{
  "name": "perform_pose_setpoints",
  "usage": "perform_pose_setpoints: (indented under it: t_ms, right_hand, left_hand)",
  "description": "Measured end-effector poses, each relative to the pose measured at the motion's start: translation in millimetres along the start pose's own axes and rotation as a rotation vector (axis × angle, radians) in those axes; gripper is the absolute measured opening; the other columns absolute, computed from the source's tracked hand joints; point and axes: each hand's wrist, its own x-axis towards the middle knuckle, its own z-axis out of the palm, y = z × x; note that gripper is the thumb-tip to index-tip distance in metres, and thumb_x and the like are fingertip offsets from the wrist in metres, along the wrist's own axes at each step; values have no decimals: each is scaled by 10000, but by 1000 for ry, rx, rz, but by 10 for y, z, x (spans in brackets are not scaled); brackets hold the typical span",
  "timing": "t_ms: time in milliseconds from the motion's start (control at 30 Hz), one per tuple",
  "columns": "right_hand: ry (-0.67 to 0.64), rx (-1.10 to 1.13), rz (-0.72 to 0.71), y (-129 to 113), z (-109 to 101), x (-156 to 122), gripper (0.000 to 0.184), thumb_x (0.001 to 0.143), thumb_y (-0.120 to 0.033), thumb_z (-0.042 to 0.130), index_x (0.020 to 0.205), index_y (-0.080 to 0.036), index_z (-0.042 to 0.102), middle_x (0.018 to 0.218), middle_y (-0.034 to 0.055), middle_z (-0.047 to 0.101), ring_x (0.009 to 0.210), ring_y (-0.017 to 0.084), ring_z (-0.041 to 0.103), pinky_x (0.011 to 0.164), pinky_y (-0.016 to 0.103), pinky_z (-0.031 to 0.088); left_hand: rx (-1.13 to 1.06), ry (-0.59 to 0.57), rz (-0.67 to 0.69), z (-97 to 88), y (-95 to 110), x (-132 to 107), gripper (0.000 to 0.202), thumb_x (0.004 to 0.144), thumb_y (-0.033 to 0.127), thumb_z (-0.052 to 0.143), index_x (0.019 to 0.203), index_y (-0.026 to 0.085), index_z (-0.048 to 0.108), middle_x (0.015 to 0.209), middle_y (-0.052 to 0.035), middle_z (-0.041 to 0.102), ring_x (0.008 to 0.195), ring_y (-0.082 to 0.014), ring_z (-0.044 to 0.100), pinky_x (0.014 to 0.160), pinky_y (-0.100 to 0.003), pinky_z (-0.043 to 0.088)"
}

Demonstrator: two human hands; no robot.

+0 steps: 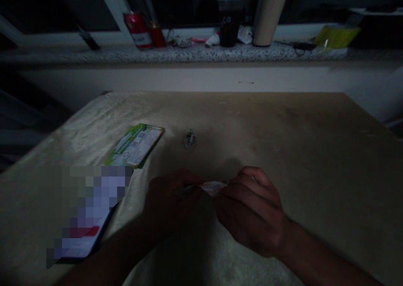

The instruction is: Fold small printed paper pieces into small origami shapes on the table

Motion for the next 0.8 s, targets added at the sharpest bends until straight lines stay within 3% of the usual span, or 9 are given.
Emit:
perform_pose_setpoints:
  t_ms: [100, 300, 433, 633, 800]
  right_hand:
    - [-13, -25, -16, 4, -23, 18, 88, 888, -74, 712, 883, -162, 718, 773, 28, 782, 678, 165, 712, 775, 411, 540]
    - [33, -58, 2, 59, -98, 54, 102, 846, -53, 755, 867, -144, 714, 743, 55, 758, 647, 182, 702, 731, 416, 542]
    - [45, -25, 30, 65, -95, 59, 117, 845, -45, 750, 871, -153, 712, 747, 53, 753, 652, 188, 704, 730, 420, 545]
    - [48, 0, 45, 82, -93, 72, 147, 827, -17, 752, 907, -137, 723, 756, 66, 740, 665, 195, 695, 722, 419, 553]
    - [75, 24, 78, 113, -63, 67, 167, 827, -29, 754, 934, -151, 715, 747, 56, 738, 666, 200, 702, 727, 420, 553]
  left_hand:
    - [-12, 22, -9, -7, -22, -11, 102, 841, 110, 670, 825, 183, 740, 723, 20, 756, 620, -136, 696, 575, -242, 493]
    - [-125, -35, 170, -40, -102, -25, 113, 948, 171, 648, 983, 169, 756, 847, -10, 792, 735, -139, 731, 674, -258, 540]
    - [-164, 17, 158, -31, -116, -30, 127, 978, 186, 636, 984, 182, 763, 818, 0, 791, 699, -122, 719, 655, -242, 526]
    - [-192, -11, 239, -32, -143, -7, 165, 1007, 216, 612, 973, 172, 767, 677, 23, 737, 575, -104, 635, 615, -238, 484]
    - [-138, -55, 266, -21, -165, -6, 184, 1028, 239, 573, 1002, 196, 750, 721, 19, 768, 587, -118, 659, 623, -253, 481]
